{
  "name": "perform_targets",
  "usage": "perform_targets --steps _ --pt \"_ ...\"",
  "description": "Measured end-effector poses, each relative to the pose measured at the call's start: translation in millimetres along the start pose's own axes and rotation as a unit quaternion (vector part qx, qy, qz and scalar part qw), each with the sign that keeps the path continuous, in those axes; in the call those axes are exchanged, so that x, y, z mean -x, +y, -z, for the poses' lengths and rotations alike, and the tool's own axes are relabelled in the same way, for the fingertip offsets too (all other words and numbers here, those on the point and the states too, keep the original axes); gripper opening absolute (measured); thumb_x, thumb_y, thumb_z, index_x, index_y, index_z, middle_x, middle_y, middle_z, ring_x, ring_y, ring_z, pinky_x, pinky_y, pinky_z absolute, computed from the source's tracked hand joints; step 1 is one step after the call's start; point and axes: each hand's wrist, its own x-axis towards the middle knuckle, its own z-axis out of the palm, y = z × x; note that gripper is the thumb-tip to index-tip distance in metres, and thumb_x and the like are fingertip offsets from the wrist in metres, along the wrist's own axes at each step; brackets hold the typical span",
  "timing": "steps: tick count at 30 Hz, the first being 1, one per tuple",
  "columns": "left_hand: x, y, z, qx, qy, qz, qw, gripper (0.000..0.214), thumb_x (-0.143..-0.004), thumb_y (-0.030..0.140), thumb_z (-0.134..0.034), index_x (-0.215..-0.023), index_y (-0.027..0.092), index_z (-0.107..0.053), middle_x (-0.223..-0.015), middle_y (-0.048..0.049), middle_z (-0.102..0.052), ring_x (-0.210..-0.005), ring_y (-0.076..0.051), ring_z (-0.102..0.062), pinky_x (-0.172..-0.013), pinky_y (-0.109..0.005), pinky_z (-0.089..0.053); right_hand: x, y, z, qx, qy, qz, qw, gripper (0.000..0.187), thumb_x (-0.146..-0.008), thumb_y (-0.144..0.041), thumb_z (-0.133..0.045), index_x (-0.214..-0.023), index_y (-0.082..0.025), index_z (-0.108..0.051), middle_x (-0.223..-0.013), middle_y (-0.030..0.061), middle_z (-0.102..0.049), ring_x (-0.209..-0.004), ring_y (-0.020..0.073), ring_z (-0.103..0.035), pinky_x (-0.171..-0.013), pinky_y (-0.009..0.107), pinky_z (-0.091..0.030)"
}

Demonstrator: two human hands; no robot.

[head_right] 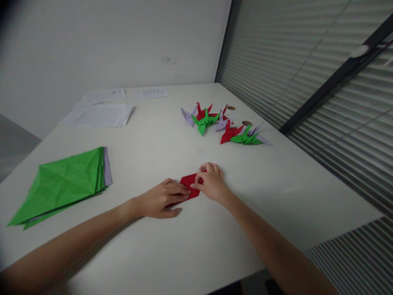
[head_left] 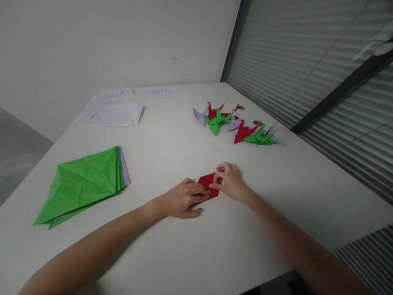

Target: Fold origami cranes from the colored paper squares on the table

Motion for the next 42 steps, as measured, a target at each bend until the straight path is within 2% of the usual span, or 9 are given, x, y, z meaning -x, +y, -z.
perform_targets --steps 6,10,15,18,24,29,35,39,42 --pt "1 -3 -2.7 -0.001 0.009 -0.004 1.000 0.034 -0.089 0.029 -0.054 -0.119 0.015 -0.061 -0.123 -0.0118 -0.065 -0.117 -0.024 -0.057 -0.101 -0.040 -0.039 -6 13 4 0.014 0.004 -0.047 0.999 0.031 -0.071 -0.051 -0.077 -0.065 -0.023 -0.065 -0.112 0.0083 -0.053 -0.111 0.0341 -0.043 -0.092 0.053 -0.037" --pt "2 -3 -3.4 0.002 0.015 -0.009 1.000 0.035 -0.090 0.029 -0.054 -0.121 0.014 -0.059 -0.125 -0.0117 -0.064 -0.121 -0.023 -0.056 -0.102 -0.038 -0.038 -11 21 9 0.007 0.018 -0.052 0.998 0.030 -0.066 -0.047 -0.082 -0.072 -0.024 -0.065 -0.110 0.0090 -0.056 -0.108 0.0345 -0.046 -0.091 0.054 -0.039" --pt "3 -1 3.0 -0.015 -0.003 -0.008 1.000 0.046 -0.096 0.044 -0.048 -0.131 0.014 -0.051 -0.128 -0.0147 -0.062 -0.122 -0.023 -0.055 -0.102 -0.039 -0.037 -11 14 17 -0.086 -0.028 0.181 0.979 0.021 -0.085 -0.029 -0.067 -0.106 -0.026 -0.069 -0.119 0.0073 -0.063 -0.118 0.0280 -0.047 -0.100 0.047 -0.039" --pt "4 -1 8.3 -0.071 -0.004 0.004 0.997 0.052 -0.097 0.051 -0.042 -0.134 0.015 -0.048 -0.129 -0.0156 -0.061 -0.126 -0.026 -0.051 -0.104 -0.043 -0.034 -7 6 20 -0.098 -0.068 0.240 0.964 0.033 -0.093 -0.028 -0.056 -0.124 -0.028 -0.063 -0.126 0.0048 -0.065 -0.122 0.0255 -0.046 -0.101 0.045 -0.039" --pt "6 -5 12.3 -0.175 0.026 0.060 0.982 0.057 -0.095 0.062 -0.036 -0.115 0.016 -0.063 -0.117 -0.0145 -0.068 -0.126 -0.031 -0.051 -0.106 -0.051 -0.028 -1 -3 26 -0.006 -0.048 0.221 0.974 0.022 -0.090 -0.032 -0.062 -0.106 -0.022 -0.073 -0.099 0.0090 -0.070 -0.097 0.0254 -0.055 -0.088 0.046 -0.042" --pt "7 -5 12.2 -0.160 0.040 0.089 0.982 0.052 -0.095 0.060 -0.039 -0.102 0.016 -0.067 -0.114 -0.0125 -0.070 -0.127 -0.030 -0.052 -0.107 -0.050 -0.029 0 -6 25 -0.028 -0.033 0.252 0.967 0.015 -0.088 -0.025 -0.062 -0.096 -0.023 -0.075 -0.121 0.0086 -0.066 -0.120 0.0285 -0.048 -0.099 0.047 -0.040" --pt "6 0 11.1 -0.131 0.045 0.181 0.974 0.061 -0.094 0.062 -0.038 -0.129 0.015 -0.051 -0.131 -0.0185 -0.060 -0.129 -0.030 -0.049 -0.108 -0.053 -0.031 4 -16 23 -0.081 -0.095 0.257 0.958 0.021 -0.086 -0.021 -0.062 -0.104 -0.021 -0.072 -0.103 0.0078 -0.068 -0.104 0.0244 -0.055 -0.095 0.044 -0.043" --pt "6 -1 8.4 -0.113 0.022 0.162 0.980 0.040 -0.094 0.047 -0.050 -0.119 0.016 -0.058 -0.136 -0.0144 -0.056 -0.135 -0.032 -0.042 -0.108 -0.052 -0.033 6 -20 18 -0.081 -0.103 0.268 0.955 0.023 -0.086 -0.017 -0.062 -0.106 -0.022 -0.071 -0.098 0.0069 -0.065 -0.099 0.0230 -0.056 -0.095 0.042 -0.043" --pt "5 -3 7.9 -0.116 0.021 0.156 0.981 0.025 -0.095 0.031 -0.051 -0.115 0.018 -0.061 -0.133 -0.0118 -0.059 -0.127 -0.028 -0.050 -0.102 -0.046 -0.038 3 -17 12 -0.086 -0.081 0.257 0.959 0.023 -0.089 -0.018 -0.059 -0.109 -0.023 -0.070 -0.104 0.0078 -0.064 -0.102 0.0230 -0.057 -0.094 0.042 -0.044"
